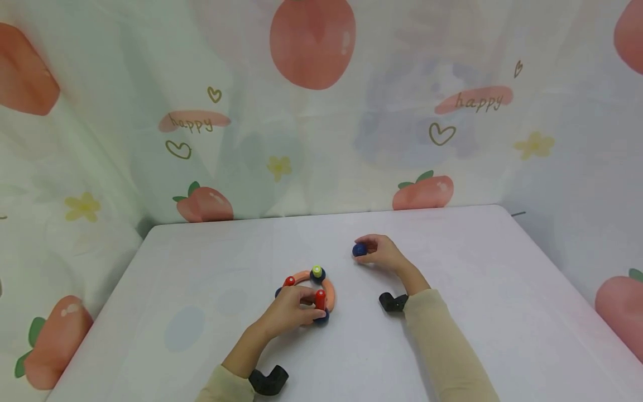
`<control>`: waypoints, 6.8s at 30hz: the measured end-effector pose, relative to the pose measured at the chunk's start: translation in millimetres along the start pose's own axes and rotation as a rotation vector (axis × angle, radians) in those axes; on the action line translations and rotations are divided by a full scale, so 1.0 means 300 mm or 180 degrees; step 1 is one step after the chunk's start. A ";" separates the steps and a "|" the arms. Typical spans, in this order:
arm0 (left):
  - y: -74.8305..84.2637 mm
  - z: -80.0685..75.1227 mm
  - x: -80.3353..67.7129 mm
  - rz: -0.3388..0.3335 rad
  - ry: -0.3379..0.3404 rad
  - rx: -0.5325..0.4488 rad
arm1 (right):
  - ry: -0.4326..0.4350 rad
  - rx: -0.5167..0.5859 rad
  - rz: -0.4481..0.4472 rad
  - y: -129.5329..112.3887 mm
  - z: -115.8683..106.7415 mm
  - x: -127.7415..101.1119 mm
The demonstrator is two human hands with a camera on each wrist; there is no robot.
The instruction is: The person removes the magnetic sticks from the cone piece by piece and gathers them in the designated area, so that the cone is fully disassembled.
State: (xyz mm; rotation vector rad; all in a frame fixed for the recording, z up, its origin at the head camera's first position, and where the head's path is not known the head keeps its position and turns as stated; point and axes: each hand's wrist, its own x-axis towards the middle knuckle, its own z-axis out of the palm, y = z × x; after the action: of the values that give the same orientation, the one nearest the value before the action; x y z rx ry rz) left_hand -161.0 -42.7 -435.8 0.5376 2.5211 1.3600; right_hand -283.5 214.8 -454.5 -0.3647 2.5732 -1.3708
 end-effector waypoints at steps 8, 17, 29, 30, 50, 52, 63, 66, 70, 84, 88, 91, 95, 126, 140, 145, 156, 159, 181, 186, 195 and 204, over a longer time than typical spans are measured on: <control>0.000 0.004 -0.001 -0.0045 0.0016 0.0019 | -0.0028 -0.0004 0.0000 0.002 -0.004 -0.004; 0.002 0.005 -0.009 -0.0008 0.0042 0.0183 | -0.0088 0.0106 -0.0121 0.009 -0.022 -0.012; -0.010 0.005 -0.013 -0.0013 0.0087 0.0752 | 0.0281 0.0279 -0.0315 -0.038 -0.046 -0.079; -0.011 0.005 -0.013 0.0003 0.0078 0.0773 | 0.0296 0.0297 -0.0315 -0.044 -0.041 -0.091; -0.041 -0.036 -0.006 0.0452 -0.0480 0.1160 | -0.0581 0.0436 -0.0992 -0.165 0.143 -0.259; -0.042 -0.039 -0.008 0.0486 -0.0459 0.1217 | -0.0652 0.0507 -0.1012 -0.176 0.162 -0.269; -0.046 -0.042 -0.013 0.0386 -0.0358 0.1076 | -0.0813 0.0546 -0.1046 -0.201 0.277 -0.268; -0.041 -0.040 -0.013 0.0341 -0.0334 0.1105 | -0.0711 0.0455 -0.1112 -0.210 0.286 -0.268; -0.038 -0.040 -0.013 0.0308 -0.0317 0.1144 | -0.0613 0.0422 -0.1053 -0.223 0.292 -0.274; -0.044 -0.048 -0.018 0.0262 -0.0335 0.1172 | -0.0389 0.0544 -0.1136 -0.211 0.327 -0.275; -0.046 -0.051 -0.013 0.0272 -0.0329 0.1171 | -0.0367 0.0561 -0.1104 -0.216 0.324 -0.273; -0.046 -0.054 -0.010 0.0286 -0.0329 0.1146 | -0.0320 0.0600 -0.1089 -0.216 0.325 -0.272; -0.044 -0.054 -0.010 0.0246 -0.0332 0.1101 | -0.0251 0.0675 -0.1086 -0.215 0.329 -0.276; -0.028 -0.050 -0.003 0.0181 -0.0393 0.1173 | 0.0531 0.0613 0.0127 -0.163 0.156 -0.323; -0.037 -0.065 -0.009 0.0194 -0.0447 0.1082 | 0.0563 -0.0119 0.1126 -0.118 0.057 -0.280; -0.045 -0.081 -0.014 0.0163 -0.0559 0.1044 | 0.0538 -0.0252 0.1221 -0.113 0.047 -0.272; -0.055 -0.096 -0.020 0.0219 -0.0571 0.1010 | 0.0527 -0.0566 0.1321 -0.098 0.059 -0.221; -0.055 -0.106 -0.025 0.0225 -0.0610 0.1032 | 0.0516 -0.0554 0.1363 -0.104 0.061 -0.217; -0.025 -0.109 -0.030 0.0113 -0.0601 0.1373 | 0.0517 -0.0716 0.1511 -0.128 0.053 -0.214; -0.026 -0.107 -0.029 0.0087 -0.0567 0.1375 | 0.0529 -0.0763 0.1518 -0.128 0.059 -0.215; -0.021 -0.129 -0.041 0.0078 -0.0552 0.1355 | 0.0542 -0.0777 0.1499 -0.134 0.064 -0.223; -0.022 -0.134 -0.043 0.0044 -0.0417 0.1293 | 0.0579 -0.0756 0.1271 -0.151 0.030 -0.247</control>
State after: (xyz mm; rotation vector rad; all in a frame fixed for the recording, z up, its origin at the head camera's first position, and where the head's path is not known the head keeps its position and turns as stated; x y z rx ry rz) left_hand -165.4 -81.9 -419.2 0.6929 2.6924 0.7823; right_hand -205.0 206.3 -417.1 0.2438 2.7606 -1.0022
